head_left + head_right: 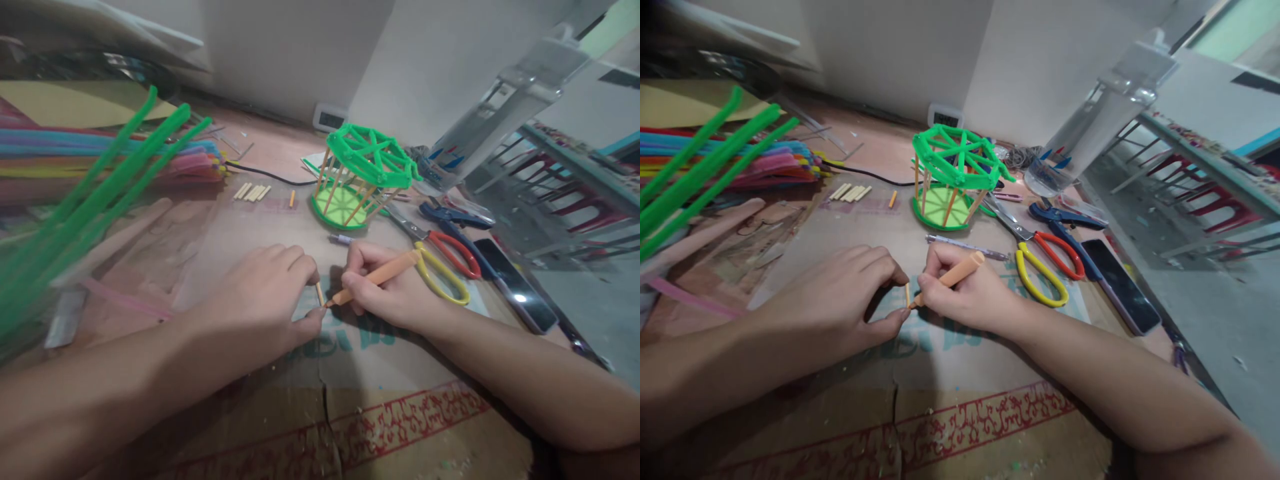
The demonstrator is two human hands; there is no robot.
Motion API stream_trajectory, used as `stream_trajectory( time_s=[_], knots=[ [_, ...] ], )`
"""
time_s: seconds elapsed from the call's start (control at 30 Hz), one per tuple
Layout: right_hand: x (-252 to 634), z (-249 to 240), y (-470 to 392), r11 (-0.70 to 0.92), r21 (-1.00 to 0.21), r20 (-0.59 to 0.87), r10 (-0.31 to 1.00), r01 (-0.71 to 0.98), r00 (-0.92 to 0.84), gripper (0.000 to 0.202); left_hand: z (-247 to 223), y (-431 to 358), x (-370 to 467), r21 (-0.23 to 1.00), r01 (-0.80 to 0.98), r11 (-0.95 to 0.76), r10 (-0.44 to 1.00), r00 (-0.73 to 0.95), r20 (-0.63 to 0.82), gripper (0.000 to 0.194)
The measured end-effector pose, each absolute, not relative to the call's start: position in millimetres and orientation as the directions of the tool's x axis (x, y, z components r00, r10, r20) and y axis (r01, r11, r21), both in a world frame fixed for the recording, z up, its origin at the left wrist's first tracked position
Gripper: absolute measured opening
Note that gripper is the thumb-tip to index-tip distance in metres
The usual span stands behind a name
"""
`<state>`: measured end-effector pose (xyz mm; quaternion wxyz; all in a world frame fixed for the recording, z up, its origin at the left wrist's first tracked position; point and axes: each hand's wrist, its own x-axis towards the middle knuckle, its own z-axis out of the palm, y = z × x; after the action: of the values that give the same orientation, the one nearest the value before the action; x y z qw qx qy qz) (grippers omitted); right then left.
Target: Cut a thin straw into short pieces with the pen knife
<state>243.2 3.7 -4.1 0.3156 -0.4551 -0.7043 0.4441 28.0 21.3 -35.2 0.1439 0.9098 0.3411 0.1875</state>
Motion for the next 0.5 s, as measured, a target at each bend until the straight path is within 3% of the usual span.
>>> stream_trajectory(
  time_s=[0.17,0.5],
  knots=[
    [241.5,-4.4,5.0,0.13,-0.935,0.011,0.941,0.331,-0.339,0.023,-34.5,22.1,27.2,0.37,0.572,-0.732,0.668,0.71,0.223,0.019],
    [242.9,-5.2,4.4,0.195,-0.909,0.043,0.923,0.368,-0.383,0.023,-33.9,22.5,27.7,0.381,0.583,-0.718,0.683,0.696,0.221,0.016]
  ],
)
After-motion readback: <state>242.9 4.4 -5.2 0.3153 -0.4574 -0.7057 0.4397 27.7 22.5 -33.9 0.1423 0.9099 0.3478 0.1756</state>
